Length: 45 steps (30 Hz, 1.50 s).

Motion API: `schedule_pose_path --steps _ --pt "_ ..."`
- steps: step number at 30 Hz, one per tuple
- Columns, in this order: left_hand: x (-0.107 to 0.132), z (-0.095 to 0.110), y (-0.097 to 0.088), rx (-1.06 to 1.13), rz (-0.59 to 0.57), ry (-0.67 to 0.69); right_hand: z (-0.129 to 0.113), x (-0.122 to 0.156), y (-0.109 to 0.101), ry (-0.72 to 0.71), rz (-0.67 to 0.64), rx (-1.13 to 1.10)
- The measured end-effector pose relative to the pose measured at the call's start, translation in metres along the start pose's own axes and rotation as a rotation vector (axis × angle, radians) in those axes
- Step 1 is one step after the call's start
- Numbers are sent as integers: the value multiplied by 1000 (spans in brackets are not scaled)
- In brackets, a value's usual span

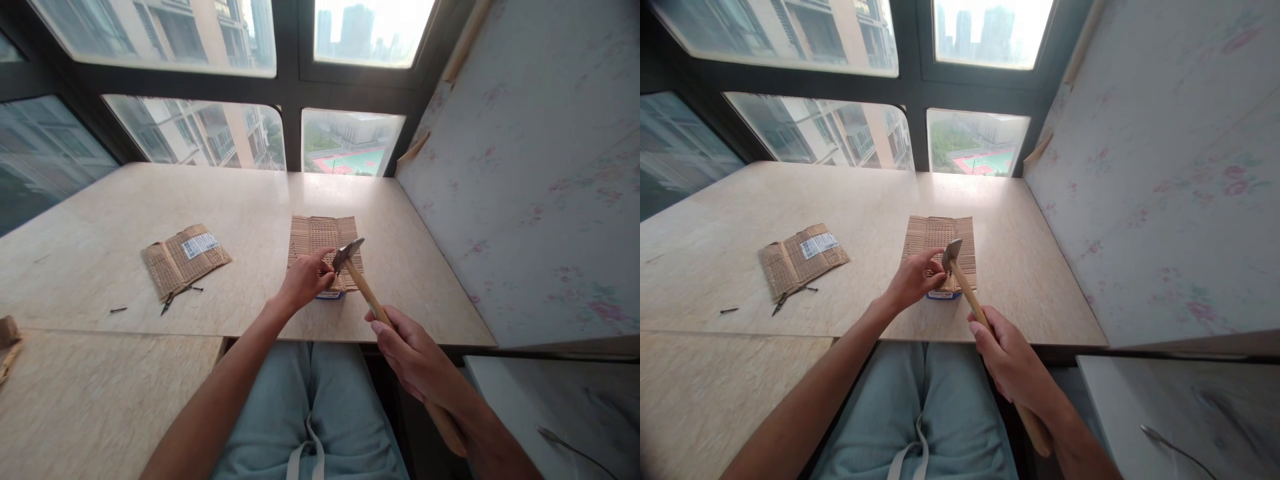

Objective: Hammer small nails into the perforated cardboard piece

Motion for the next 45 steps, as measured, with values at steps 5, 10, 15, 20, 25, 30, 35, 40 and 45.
schedule_pose_path --steps 5,10,15,20,25,30,35,40,45 --pt "0 -1 1 -1 2 3 3 -1 1 -16 -4 -2" --pt "0 -3 1 17 4 -12 6 -2 1 -33 7 5" --pt "-1 -4 2 20 -9 -25 7 -4 -1 -18 9 55" --pt "-2 -4 1 52 -10 -38 -1 -3 -3 -32 30 -64" --pt "-3 -3 1 50 -6 -36 -6 -6 -1 -62 29 -128" --pt "-1 -4 2 58 14 -25 -2 -7 0 -73 12 -157" --pt "-2 -6 1 56 18 -13 -4 -4 -4 -125 12 -194" --pt "3 5 -11 -98 34 91 -11 -10 -13 -197 26 -197" --pt "35 25 -26 -312 160 138 -20 -16 -17 -283 3 -71"
Point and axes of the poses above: each hand's wrist, its own x-axis away from the middle knuckle, its own y-axis out of the palm, z = x × y, the point moved 6 cm from there along -x, towards the middle knuckle, and after that the axes turned 4 degrees about -y, right-handed, at the moved point
